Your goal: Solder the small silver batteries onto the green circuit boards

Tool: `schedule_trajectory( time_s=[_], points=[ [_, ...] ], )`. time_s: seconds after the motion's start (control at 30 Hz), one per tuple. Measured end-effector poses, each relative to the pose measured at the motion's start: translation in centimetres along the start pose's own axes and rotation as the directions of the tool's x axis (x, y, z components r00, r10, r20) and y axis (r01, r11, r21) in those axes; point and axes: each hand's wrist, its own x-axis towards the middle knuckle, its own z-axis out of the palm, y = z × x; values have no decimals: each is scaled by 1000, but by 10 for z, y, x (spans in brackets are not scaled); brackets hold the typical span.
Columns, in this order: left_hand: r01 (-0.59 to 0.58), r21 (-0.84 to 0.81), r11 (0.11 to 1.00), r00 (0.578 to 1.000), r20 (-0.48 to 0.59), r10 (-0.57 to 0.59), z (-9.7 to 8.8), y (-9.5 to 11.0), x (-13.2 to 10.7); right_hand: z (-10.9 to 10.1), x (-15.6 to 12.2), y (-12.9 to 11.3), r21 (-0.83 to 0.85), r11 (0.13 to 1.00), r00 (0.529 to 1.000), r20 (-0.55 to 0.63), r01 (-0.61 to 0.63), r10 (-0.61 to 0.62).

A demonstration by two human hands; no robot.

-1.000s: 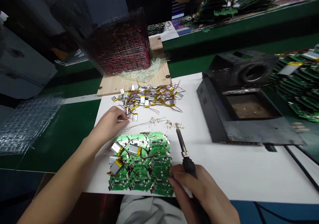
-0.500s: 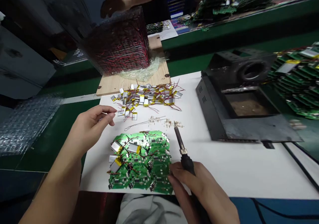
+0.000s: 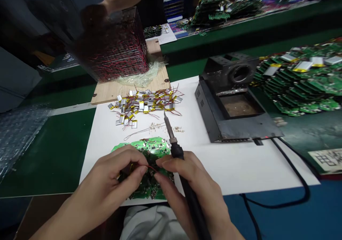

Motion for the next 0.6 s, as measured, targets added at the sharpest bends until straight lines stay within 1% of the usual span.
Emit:
schedule_trajectory(
  time_s=[0.13,0.27,0.37,0.5,0.53,0.6],
  points=[
    [-25,14,1000,1000,-1,25,5,-2,-2,2,2,-3,87,996,1000,-17,-16,17],
    [-101,23,995,995,-10,101,10,-2,-3,3,0,-6,103,994,999,-19,-32,34],
    [-109,18,994,991,-80,111,15,-1,-4,3,-2,-6,66,998,1000,6,-24,24],
    [-84,5,996,983,-161,84,21,-1,-7,-3,-4,-5,11,1000,994,109,-24,23],
    [-80,21,997,980,-179,83,22,-2,-8,-5,-4,-2,8,1000,994,111,-23,22],
    [-83,83,993,969,-225,100,24,-3,-9,-9,-4,6,-4,999,998,41,-38,38]
  ],
)
